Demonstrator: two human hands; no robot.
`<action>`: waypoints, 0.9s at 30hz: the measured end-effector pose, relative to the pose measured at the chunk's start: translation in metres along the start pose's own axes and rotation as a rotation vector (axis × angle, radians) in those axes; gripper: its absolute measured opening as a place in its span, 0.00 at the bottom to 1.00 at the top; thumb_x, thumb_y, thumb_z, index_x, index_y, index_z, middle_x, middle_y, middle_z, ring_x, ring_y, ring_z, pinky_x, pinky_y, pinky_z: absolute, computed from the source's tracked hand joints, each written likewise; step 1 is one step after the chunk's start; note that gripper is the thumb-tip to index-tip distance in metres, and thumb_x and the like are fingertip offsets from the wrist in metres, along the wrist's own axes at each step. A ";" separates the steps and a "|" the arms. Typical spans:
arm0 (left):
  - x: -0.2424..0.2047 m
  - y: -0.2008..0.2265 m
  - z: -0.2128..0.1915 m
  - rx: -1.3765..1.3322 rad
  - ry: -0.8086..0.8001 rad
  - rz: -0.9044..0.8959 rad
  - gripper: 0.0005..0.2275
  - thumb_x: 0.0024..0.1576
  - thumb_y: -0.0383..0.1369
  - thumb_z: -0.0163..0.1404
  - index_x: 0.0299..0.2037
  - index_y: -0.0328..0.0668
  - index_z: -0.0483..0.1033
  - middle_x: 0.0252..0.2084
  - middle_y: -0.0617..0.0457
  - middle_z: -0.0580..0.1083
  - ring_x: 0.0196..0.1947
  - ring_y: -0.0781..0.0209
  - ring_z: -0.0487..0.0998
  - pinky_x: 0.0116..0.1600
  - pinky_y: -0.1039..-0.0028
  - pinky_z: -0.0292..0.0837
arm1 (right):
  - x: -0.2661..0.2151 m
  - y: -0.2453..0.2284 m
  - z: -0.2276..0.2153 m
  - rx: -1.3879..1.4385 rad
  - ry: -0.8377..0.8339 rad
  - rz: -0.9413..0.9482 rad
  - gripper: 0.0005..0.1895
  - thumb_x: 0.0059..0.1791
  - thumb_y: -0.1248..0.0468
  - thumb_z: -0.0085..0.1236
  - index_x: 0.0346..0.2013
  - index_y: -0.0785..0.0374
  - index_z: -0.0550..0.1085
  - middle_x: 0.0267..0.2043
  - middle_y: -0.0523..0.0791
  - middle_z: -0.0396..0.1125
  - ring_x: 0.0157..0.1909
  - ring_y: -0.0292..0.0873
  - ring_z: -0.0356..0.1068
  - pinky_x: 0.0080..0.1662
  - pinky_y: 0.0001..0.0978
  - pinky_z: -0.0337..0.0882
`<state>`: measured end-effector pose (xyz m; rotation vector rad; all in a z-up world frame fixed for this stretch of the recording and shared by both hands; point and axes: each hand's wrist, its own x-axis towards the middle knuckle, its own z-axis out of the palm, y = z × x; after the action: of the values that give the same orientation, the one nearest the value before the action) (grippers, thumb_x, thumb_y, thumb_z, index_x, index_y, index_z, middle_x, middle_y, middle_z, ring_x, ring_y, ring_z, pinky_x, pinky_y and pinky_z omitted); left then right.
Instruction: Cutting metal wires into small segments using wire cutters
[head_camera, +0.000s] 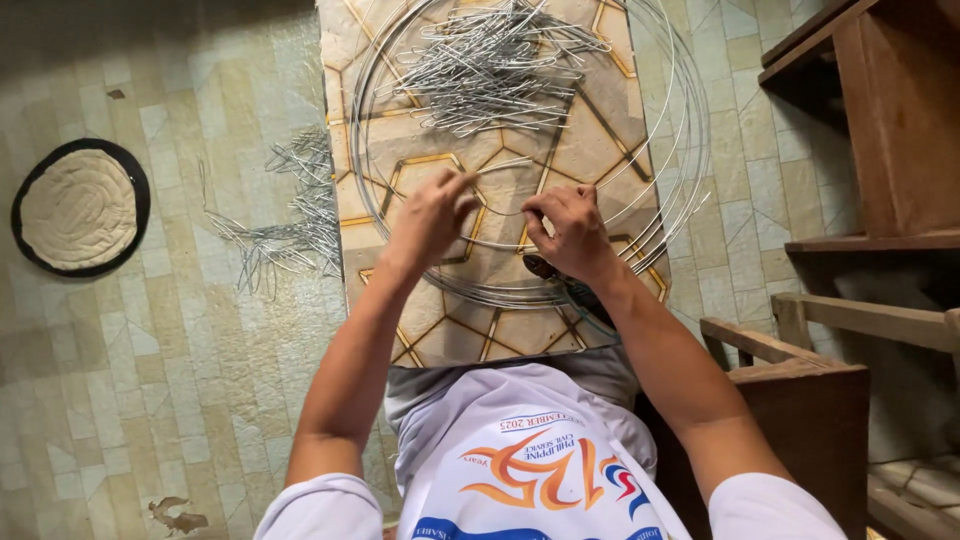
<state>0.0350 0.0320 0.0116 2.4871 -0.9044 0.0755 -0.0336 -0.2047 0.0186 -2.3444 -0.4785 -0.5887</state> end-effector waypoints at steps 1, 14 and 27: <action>-0.001 0.009 0.004 -0.324 0.010 -0.032 0.17 0.58 0.32 0.57 0.58 0.55 0.74 0.36 0.49 0.74 0.37 0.43 0.80 0.41 0.58 0.76 | 0.000 0.000 0.001 -0.013 -0.009 -0.005 0.03 0.51 0.63 0.60 0.39 0.52 0.77 0.29 0.38 0.69 0.35 0.42 0.72 0.49 0.36 0.62; -0.002 0.063 0.026 -0.630 0.474 -0.004 0.07 0.57 0.24 0.58 0.42 0.48 0.81 0.37 0.52 0.78 0.31 0.54 0.81 0.39 0.71 0.79 | 0.005 -0.006 0.007 0.080 0.047 -0.018 0.07 0.50 0.65 0.64 0.43 0.56 0.78 0.29 0.38 0.71 0.29 0.38 0.70 0.47 0.32 0.63; -0.008 0.050 0.038 -0.633 0.536 0.054 0.04 0.57 0.24 0.56 0.40 0.42 0.77 0.37 0.51 0.76 0.35 0.51 0.80 0.43 0.68 0.79 | -0.001 -0.075 -0.005 0.184 0.210 0.536 0.39 0.50 0.53 0.68 0.67 0.66 0.58 0.53 0.52 0.64 0.52 0.49 0.66 0.55 0.42 0.67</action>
<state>-0.0069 -0.0141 -0.0025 1.7288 -0.6324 0.3892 -0.0721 -0.1546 0.0598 -2.0805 0.1855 -0.4977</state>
